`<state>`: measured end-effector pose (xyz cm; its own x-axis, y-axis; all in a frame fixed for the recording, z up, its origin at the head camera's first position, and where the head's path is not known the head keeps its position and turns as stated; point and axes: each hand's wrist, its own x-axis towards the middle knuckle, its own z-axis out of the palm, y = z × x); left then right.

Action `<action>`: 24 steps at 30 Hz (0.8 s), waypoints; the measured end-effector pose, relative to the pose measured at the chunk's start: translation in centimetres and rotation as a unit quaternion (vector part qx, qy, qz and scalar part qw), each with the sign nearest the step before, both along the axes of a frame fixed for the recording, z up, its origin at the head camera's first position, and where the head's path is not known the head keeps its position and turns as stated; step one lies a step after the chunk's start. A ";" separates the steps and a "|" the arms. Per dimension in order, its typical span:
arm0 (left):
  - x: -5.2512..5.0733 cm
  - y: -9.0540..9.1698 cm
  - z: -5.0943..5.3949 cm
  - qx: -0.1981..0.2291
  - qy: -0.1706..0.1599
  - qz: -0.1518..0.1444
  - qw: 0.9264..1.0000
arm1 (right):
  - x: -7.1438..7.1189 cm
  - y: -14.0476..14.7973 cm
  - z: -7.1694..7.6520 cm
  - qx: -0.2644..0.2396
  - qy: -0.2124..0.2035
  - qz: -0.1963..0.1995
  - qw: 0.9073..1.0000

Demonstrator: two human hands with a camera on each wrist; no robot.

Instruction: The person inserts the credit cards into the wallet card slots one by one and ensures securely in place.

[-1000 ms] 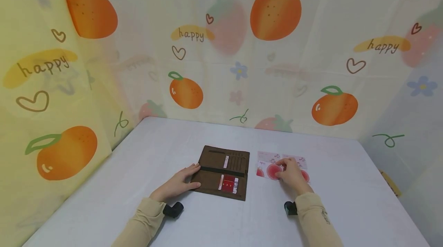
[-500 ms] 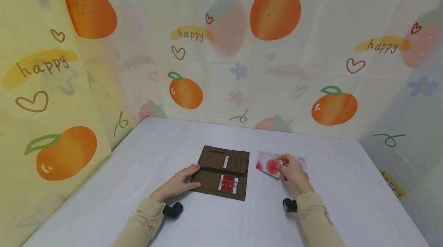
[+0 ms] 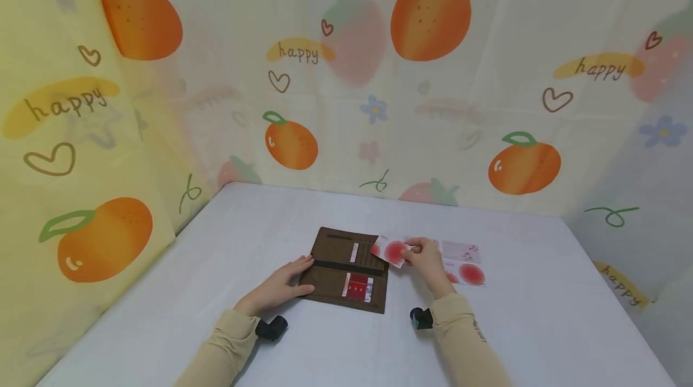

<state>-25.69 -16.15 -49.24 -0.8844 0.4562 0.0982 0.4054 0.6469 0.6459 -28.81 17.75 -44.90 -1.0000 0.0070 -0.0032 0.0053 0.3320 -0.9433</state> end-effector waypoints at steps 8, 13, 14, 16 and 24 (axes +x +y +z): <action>0.1 0.1 0.5 0.020 -0.010 0.004 1.000 | -0.4 -1.8 -0.2 -0.015 0.003 -0.009 1.000; 0.0 0.2 0.4 0.011 -0.017 0.010 1.000 | -0.2 -2.8 -0.2 -0.006 -0.015 -0.012 1.000; 0.0 0.2 0.3 0.012 -0.016 0.010 1.000 | -0.2 -2.9 -0.3 -0.012 -0.017 -0.012 1.000; 0.0 0.2 0.4 0.013 -0.017 0.010 1.000 | -0.1 -3.2 -0.3 -0.025 -0.020 -0.011 0.999; 0.1 0.2 0.3 0.012 -0.016 0.008 1.000 | -0.2 -3.7 -0.4 -0.042 -0.038 -0.001 0.998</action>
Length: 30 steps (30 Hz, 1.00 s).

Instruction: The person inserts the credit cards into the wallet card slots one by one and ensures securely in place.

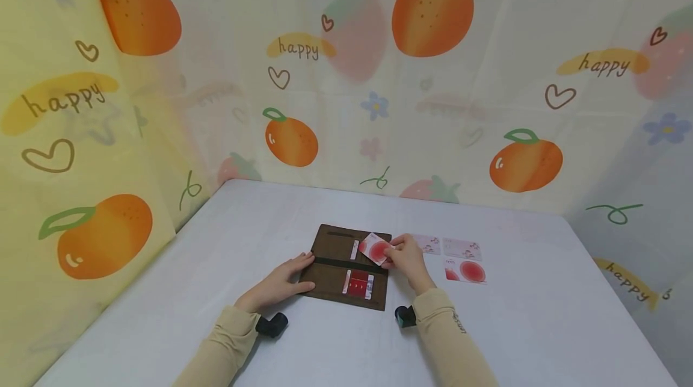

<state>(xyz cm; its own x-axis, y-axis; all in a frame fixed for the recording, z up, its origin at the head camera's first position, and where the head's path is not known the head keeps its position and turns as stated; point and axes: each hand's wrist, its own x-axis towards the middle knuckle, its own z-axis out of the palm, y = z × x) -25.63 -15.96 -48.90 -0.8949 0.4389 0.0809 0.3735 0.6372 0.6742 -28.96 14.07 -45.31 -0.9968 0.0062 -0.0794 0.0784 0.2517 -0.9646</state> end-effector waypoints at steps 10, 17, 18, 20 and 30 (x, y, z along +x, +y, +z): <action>0.0 -0.1 -0.2 -0.004 -0.005 -0.001 1.000 | -0.1 0.3 -0.5 0.054 -0.016 0.017 0.998; 0.2 -0.1 -0.2 0.000 -0.005 -0.002 1.000 | -0.3 0.2 -0.4 0.105 -0.013 0.013 0.994; 0.1 -0.1 -0.2 0.000 -0.005 -0.002 1.000 | -0.3 0.2 -0.4 0.109 -0.011 0.013 0.994; 0.1 -0.1 -0.2 -0.001 -0.006 -0.002 1.000 | -0.4 0.0 -0.3 0.129 -0.002 0.011 0.992; 0.0 0.0 -0.2 -0.007 -0.001 0.002 1.000 | -0.8 -0.9 -0.2 0.261 0.074 0.013 0.962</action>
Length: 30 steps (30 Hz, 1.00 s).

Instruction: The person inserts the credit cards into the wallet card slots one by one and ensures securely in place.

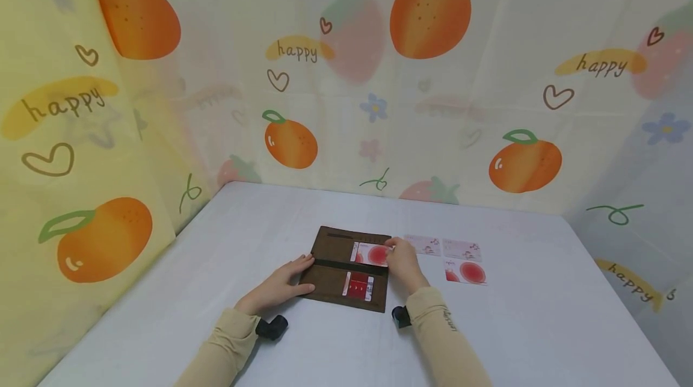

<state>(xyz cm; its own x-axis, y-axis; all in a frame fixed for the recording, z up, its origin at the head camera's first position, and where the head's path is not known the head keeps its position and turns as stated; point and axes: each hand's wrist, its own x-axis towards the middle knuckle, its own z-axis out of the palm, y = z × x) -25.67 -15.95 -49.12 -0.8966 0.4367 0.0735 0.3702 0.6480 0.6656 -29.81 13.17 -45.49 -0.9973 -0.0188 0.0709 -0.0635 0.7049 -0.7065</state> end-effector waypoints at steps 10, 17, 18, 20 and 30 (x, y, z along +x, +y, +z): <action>0.0 -0.1 -0.2 0.001 0.003 -0.002 1.000 | 0.1 -0.3 -0.2 0.027 0.021 0.031 0.999; 0.0 -0.1 -0.2 0.006 0.005 -0.006 1.000 | 0.4 -0.2 -0.5 0.035 0.015 0.066 0.997; 0.0 -0.1 -0.2 0.004 0.005 -0.005 1.000 | 0.4 -0.2 -0.5 0.035 0.020 0.072 0.997; 0.0 -0.1 -0.2 0.000 0.006 -0.004 1.000 | 0.4 -0.2 -0.5 0.030 0.021 0.081 0.996; 0.1 0.0 0.0 -0.005 0.006 -0.001 1.000 | 0.7 0.3 -0.3 -0.010 -0.031 0.087 0.996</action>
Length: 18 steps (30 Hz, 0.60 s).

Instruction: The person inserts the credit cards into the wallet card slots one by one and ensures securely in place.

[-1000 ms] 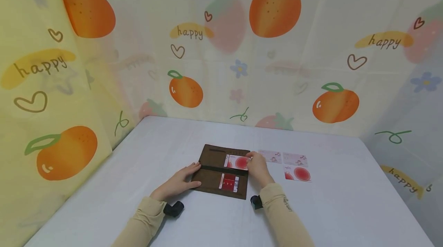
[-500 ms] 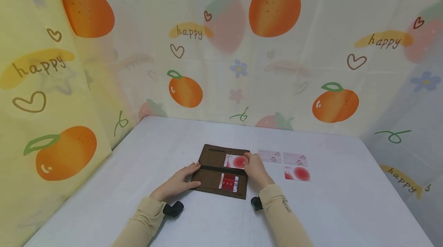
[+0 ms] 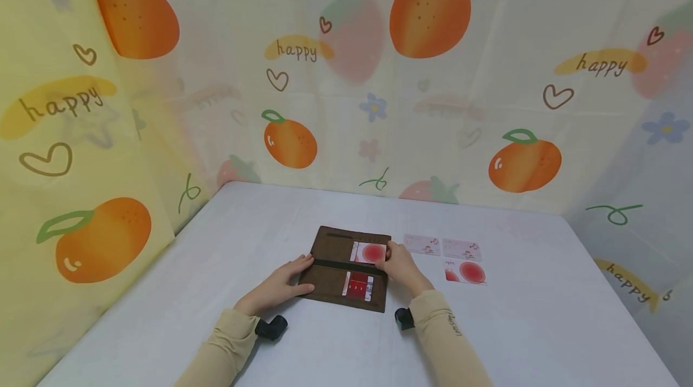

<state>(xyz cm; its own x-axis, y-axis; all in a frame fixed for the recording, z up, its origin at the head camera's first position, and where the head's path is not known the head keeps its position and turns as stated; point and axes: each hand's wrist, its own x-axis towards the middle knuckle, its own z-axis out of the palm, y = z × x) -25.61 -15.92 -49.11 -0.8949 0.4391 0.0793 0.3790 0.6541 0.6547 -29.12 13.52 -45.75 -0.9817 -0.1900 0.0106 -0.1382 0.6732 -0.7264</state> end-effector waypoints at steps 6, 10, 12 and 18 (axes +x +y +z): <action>0.0 0.0 0.0 0.002 -0.003 0.002 1.000 | 0.5 0.9 -0.3 -0.018 -0.034 -0.012 0.999; 0.0 0.0 0.0 0.005 -0.002 0.004 1.000 | 0.8 1.2 -0.4 -0.041 -0.053 -0.019 0.998; 0.0 0.0 0.1 0.003 -0.003 0.006 1.000 | 0.9 1.2 -0.4 -0.046 -0.053 -0.018 0.997; 0.2 0.1 0.2 0.006 -0.005 0.003 1.000 | 1.0 1.3 -0.4 -0.046 -0.048 -0.016 0.998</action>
<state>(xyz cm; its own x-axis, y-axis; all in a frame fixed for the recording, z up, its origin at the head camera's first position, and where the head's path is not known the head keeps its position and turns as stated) -25.44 -15.86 -48.90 -0.8983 0.4329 0.0750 0.3681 0.6485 0.6663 -28.14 14.78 -46.11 -0.9847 -0.1609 -0.0670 -0.0449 0.6059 -0.7943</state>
